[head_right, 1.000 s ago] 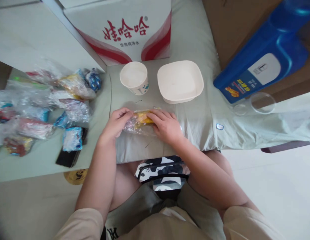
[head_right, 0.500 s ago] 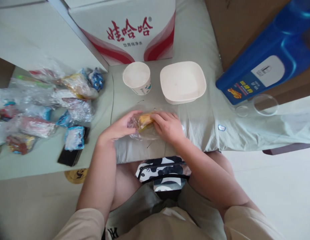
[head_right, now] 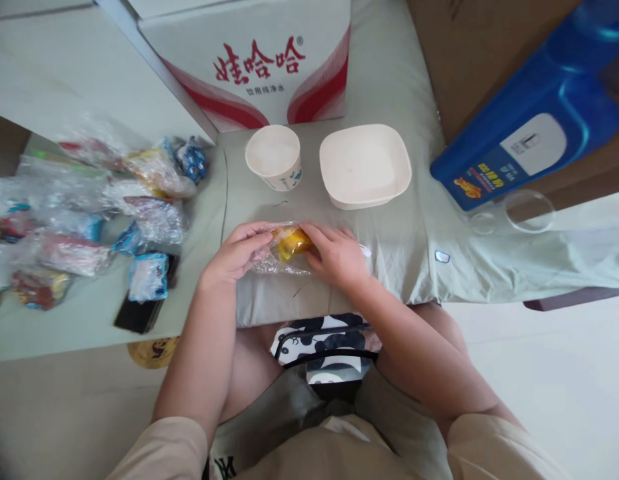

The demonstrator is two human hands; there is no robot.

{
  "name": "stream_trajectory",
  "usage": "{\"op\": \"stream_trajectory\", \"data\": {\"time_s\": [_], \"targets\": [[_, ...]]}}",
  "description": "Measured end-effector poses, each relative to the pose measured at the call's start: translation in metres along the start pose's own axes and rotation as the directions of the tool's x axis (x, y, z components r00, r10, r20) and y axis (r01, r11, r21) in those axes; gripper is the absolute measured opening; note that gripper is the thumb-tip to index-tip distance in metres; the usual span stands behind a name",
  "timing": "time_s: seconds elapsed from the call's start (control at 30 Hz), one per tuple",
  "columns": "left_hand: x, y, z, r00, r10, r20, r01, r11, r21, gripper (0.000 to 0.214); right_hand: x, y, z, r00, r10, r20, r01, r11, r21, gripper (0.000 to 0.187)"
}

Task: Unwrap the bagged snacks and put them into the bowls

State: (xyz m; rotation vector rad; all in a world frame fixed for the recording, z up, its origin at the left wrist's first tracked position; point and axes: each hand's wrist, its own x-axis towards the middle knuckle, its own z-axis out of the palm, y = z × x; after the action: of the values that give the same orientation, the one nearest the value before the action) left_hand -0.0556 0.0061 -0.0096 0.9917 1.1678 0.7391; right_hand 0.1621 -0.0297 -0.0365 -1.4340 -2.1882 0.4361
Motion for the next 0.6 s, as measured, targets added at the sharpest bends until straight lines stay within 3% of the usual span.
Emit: {"op": "stream_trajectory", "data": {"time_s": [0.2, 0.53, 0.6], "targets": [[-0.0040, -0.0001, 0.0030, 0.998, -0.015, 0.055, 0.016, 1.000, -0.009, 0.038, 0.0013, -0.0008, -0.0012, 1.000, 0.000, 0.017, 0.000, 0.999, -0.041, 0.050], [-0.0078, 0.0023, -0.0007, 1.000, 0.004, 0.010, -0.005, 0.998, 0.060, 0.053, 0.0014, 0.0087, -0.0012, 0.999, -0.012, 0.041, 0.010, 0.999, 0.043, 0.059], [-0.0059, 0.0007, -0.0028, 0.999, 0.013, -0.042, -0.010, 0.998, 0.061, 0.051, 0.0015, 0.0089, -0.0019, 0.998, -0.045, 0.046, 0.042, 0.997, 0.065, 0.059]]}}
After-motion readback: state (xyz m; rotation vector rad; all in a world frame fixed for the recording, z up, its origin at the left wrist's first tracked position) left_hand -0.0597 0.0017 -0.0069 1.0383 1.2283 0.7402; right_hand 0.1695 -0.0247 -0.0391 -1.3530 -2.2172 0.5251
